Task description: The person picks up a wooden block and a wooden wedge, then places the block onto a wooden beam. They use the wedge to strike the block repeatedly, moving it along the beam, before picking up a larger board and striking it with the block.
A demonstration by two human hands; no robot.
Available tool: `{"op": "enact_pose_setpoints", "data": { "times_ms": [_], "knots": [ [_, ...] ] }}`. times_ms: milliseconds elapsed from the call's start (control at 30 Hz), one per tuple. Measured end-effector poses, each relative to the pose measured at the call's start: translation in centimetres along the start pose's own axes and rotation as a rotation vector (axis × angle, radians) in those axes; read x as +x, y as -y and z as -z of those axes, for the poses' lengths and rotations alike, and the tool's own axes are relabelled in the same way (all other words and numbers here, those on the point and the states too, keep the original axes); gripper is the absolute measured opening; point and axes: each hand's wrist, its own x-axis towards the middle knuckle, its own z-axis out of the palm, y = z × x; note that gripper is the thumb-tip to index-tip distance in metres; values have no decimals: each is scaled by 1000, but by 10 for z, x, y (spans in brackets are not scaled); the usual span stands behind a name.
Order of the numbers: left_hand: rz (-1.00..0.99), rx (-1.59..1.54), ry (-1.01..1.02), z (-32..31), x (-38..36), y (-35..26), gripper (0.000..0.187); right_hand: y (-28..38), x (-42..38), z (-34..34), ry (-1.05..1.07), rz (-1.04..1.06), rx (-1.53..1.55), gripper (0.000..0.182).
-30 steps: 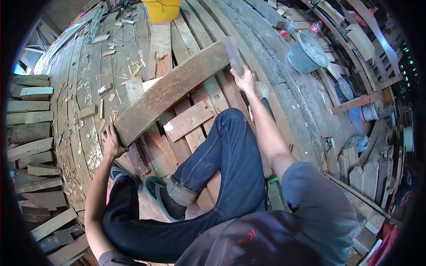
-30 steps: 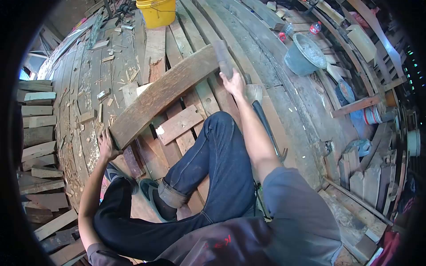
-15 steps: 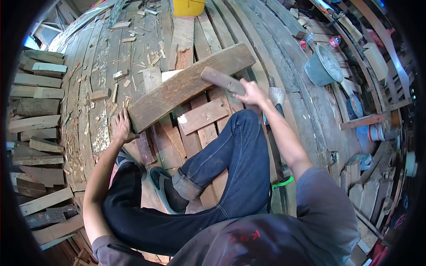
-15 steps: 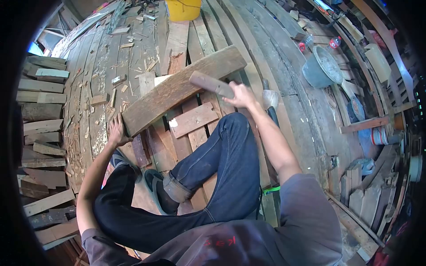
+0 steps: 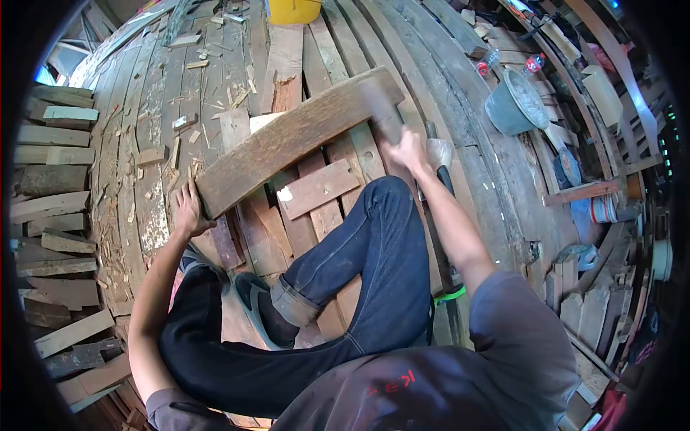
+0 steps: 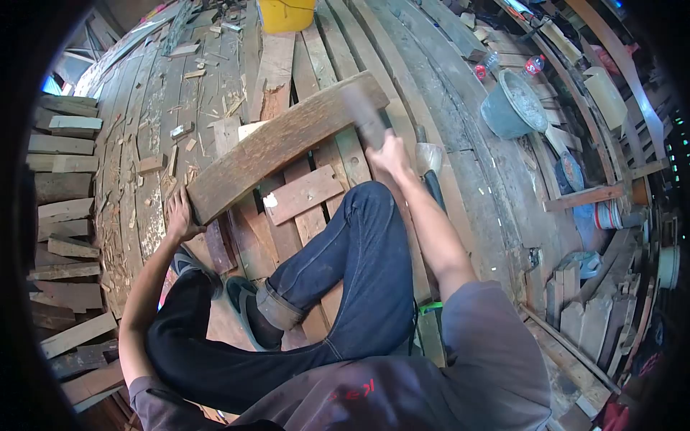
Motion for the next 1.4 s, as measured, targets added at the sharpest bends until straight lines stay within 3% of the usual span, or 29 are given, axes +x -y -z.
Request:
{"op": "enact_pose_setpoints", "data": {
  "times_ms": [33,100,167,200,300,367,433,567,633,700,767,833,900,933,1033,1167,1267,1300,1367,1400],
  "knots": [
    [-3,2,-14,2,3,1,143,6,-6,1,81,185,-97,55],
    [-10,0,-22,-1,0,0,142,11,-6,18,210,285,-150,57],
    [-38,-8,-48,-1,-3,-3,142,7,10,23,103,69,-125,57],
    [-45,-8,-57,0,-4,-3,142,-6,18,7,-62,-22,-138,58],
    [-35,9,-52,3,-4,0,143,11,7,-25,-65,-83,-65,58],
    [-21,31,-17,9,-5,-6,143,36,-11,-19,177,266,-231,58],
    [-37,25,-17,4,-3,-2,143,44,-8,-4,244,334,-329,58],
    [-36,-2,-22,0,-3,0,142,14,19,6,-16,-123,6,51],
    [-37,12,-24,4,-3,2,142,15,20,-5,-94,-198,18,56],
    [-59,17,-12,9,-2,1,141,26,14,-18,-8,-99,-123,60],
    [-60,32,-14,11,-1,0,142,44,-6,-12,276,220,-246,63],
    [-83,77,-55,9,-1,1,142,44,0,-2,296,316,-352,63],
    [-87,130,-20,14,-4,0,141,30,12,1,152,185,-149,57],
    [-86,158,5,19,-8,-4,140,24,16,-3,31,77,-160,56],
    [-26,167,4,19,-20,-13,138,20,11,-13,-74,-100,-92,62],
    [-62,93,-65,14,-21,-5,136,47,-16,-26,268,315,-162,53],
    [-43,61,-53,23,-21,-8,135,67,3,-11,178,242,-305,56],
    [-40,51,-30,27,-22,-10,135,54,22,-19,110,172,-213,58],
    [-40,34,5,36,-21,-11,135,57,34,-9,169,-170,-51,59],
    [-35,61,8,40,-21,-12,134,61,29,-14,76,-217,-50,59]
  ]
}}
